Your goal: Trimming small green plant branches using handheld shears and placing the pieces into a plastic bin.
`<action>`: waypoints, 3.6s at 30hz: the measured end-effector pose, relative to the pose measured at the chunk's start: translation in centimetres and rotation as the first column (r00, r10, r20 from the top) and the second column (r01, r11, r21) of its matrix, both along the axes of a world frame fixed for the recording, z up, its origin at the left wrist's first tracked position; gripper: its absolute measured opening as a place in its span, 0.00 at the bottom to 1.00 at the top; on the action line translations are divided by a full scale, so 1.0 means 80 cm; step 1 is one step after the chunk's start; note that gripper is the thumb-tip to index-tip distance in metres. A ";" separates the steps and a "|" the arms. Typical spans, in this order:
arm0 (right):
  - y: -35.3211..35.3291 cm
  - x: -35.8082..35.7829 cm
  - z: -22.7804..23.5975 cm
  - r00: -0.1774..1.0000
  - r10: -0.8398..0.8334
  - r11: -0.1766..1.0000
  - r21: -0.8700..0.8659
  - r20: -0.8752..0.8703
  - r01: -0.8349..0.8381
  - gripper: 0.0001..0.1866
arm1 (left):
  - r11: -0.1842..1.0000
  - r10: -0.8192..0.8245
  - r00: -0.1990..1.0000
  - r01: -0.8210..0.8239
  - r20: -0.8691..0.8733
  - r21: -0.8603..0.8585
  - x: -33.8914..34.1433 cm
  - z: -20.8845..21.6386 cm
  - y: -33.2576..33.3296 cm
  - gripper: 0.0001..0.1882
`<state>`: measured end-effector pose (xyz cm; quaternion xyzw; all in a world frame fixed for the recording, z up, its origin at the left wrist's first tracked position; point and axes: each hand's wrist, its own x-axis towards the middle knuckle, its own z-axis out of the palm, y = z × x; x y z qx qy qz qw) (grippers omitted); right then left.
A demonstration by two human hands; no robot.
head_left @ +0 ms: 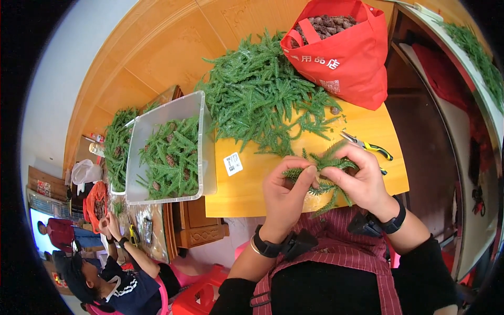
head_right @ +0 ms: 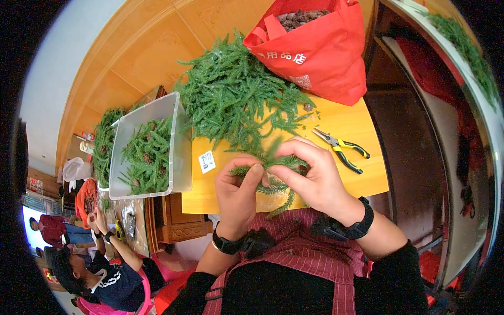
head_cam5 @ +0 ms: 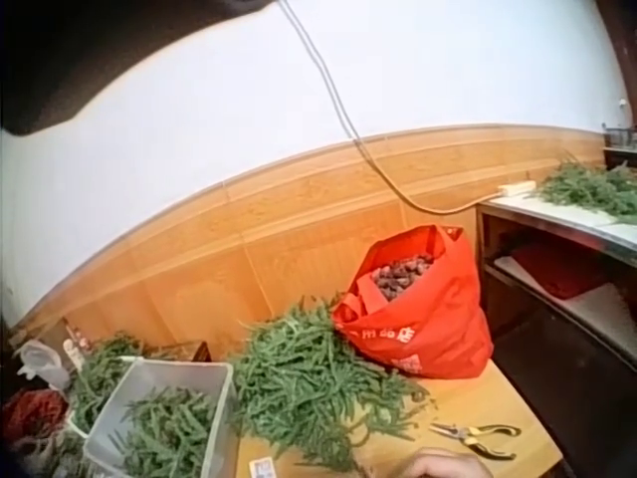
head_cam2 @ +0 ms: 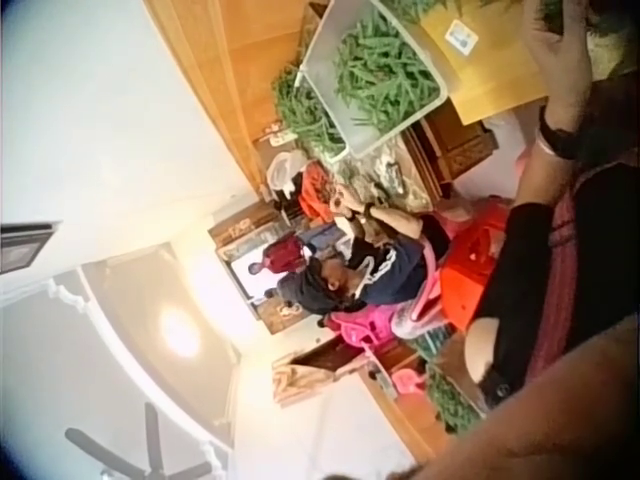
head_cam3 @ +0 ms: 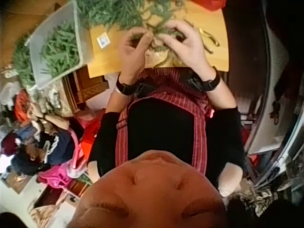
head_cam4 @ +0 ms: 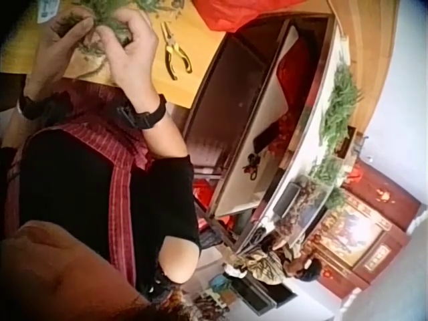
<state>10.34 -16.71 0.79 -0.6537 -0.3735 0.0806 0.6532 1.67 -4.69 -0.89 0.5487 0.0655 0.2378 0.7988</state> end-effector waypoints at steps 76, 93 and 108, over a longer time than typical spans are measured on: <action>0.004 0.023 0.013 0.468 -0.091 0.943 -0.075 0.879 0.325 0.08 | 0.999 -0.020 0.989 0.015 -0.145 -0.036 0.008 0.010 0.005 0.05; -0.034 0.027 0.022 0.887 0.163 0.985 -0.123 0.432 -0.121 0.18 | 0.389 -0.096 0.949 -0.243 0.301 0.889 0.001 0.026 0.026 0.12; -0.030 0.035 0.047 0.769 0.285 0.926 -0.373 0.573 -0.065 0.12 | -0.135 -0.326 0.873 -0.423 0.362 0.896 -0.008 0.024 0.032 0.13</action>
